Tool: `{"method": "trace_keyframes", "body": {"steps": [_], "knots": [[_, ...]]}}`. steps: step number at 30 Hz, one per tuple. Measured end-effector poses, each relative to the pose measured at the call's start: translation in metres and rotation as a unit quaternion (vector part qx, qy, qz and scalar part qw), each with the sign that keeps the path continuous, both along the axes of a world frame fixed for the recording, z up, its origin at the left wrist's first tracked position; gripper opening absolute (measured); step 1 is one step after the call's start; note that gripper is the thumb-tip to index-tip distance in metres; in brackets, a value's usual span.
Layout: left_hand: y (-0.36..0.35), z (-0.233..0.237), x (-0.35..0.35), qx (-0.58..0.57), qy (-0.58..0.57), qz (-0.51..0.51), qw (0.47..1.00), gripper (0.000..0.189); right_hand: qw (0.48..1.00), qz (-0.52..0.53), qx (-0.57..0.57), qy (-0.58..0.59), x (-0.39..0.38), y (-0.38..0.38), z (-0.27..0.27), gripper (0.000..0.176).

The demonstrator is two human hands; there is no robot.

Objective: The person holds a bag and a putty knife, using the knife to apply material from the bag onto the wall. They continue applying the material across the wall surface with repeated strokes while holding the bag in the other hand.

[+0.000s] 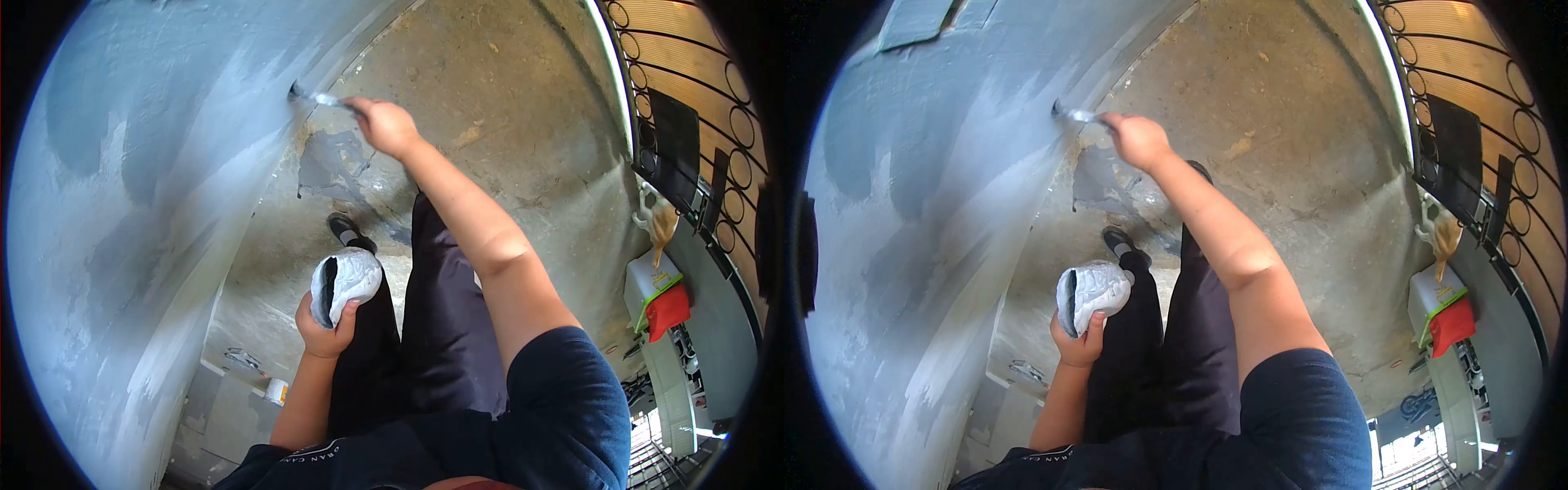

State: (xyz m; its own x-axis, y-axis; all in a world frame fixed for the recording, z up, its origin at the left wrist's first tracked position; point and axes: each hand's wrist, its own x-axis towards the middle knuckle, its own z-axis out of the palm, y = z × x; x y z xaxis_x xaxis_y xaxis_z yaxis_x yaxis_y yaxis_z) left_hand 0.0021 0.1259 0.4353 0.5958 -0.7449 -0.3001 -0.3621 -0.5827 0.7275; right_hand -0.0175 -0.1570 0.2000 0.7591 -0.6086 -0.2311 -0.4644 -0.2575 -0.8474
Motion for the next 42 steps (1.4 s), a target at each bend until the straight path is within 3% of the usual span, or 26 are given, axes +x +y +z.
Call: {"method": "trace_keyframes", "body": {"steps": [4, 6, 7, 9, 12, 14, 17, 19, 22, 24, 27, 30, 32, 35, 37, 41, 42], "knots": [[0.03, 0.0, 0.015, -0.007, -0.007, 0.017, 1.0, 0.045, 0.98, -0.148, -0.133, -0.024, -0.004, -0.047, -0.014, 0.037], [0.054, -0.003, 0.026, -0.002, -0.007, 0.019, 1.0, 0.046, 0.958, -0.251, -0.136, -0.03, -0.004, -0.059, -0.02, 0.037], [0.064, -0.002, 0.029, 0.002, -0.007, 0.026, 1.0, 0.046, 0.959, -0.247, -0.136, -0.031, 0.0, -0.052, -0.019, 0.037], [0.081, -0.001, 0.032, 0.0, -0.021, 0.037, 0.999, 0.046, 0.926, -0.367, -0.063, -0.063, 0.008, -0.042, -0.016, 0.034], [0.099, 0.006, 0.037, 0.013, -0.022, 0.045, 0.999, 0.044, 0.943, -0.314, -0.014, -0.11, 0.028, 0.002, -0.008, 0.033], [0.102, 0.013, 0.041, 0.009, -0.036, 0.038, 0.999, 0.043, 0.962, -0.261, 0.048, -0.063, 0.035, 0.041, 0.013, 0.033], [0.098, 0.019, 0.04, -0.007, -0.046, 0.046, 0.998, 0.042, 0.978, -0.178, 0.023, -0.103, 0.026, 0.078, 0.024, 0.035], [0.096, 0.022, 0.037, -0.017, -0.042, 0.061, 0.997, 0.042, 0.996, -0.079, -0.009, -0.046, 0.014, 0.08, 0.035, 0.038], [0.089, 0.02, 0.032, -0.02, -0.053, 0.05, 0.997, 0.041, 0.984, -0.133, -0.104, -0.059, 0.004, 0.036, 0.03, 0.038], [0.086, 0.02, 0.025, -0.019, -0.051, 0.048, 0.997, 0.04, 0.954, -0.232, -0.143, -0.124, 0.001, 0.0, 0.029, 0.036], [0.086, 0.022, 0.02, 0.029, -0.015, 0.011, 0.999, 0.039, 0.927, -0.37, -0.035, -0.046, -0.002, -0.041, 0.048, 0.032], [0.071, 0.022, 0.01, 0.024, -0.008, 0.004, 1.0, 0.039, 0.91, -0.384, -0.094, -0.123, 0.016, -0.033, 0.027, 0.031], [0.062, 0.023, 0.006, 0.018, -0.003, 0.003, 1.0, 0.039, 0.948, -0.305, 0.029, -0.086, 0.026, -0.004, 0.045, 0.03], [0.057, 0.019, 0.005, 0.003, -0.022, 0.003, 1.0, 0.038, 0.963, -0.248, 0.011, -0.107, 0.024, 0.041, 0.048, 0.031], [0.055, 0.02, 0.003, -0.008, -0.048, -0.002, 0.999, 0.037, 0.992, -0.089, 0.074, -0.051, 0.013, 0.057, 0.055, 0.034], [0.059, 0.021, 0.01, -0.015, -0.05, -0.014, 0.999, 0.038, 0.995, -0.068, -0.051, -0.058, -0.002, 0.036, 0.024, 0.037], [0.063, 0.022, 0.011, -0.008, -0.059, -0.024, 0.998, 0.038, 0.986, -0.103, -0.08, -0.103, -0.004, 0.022, 0.027, 0.037]]}}
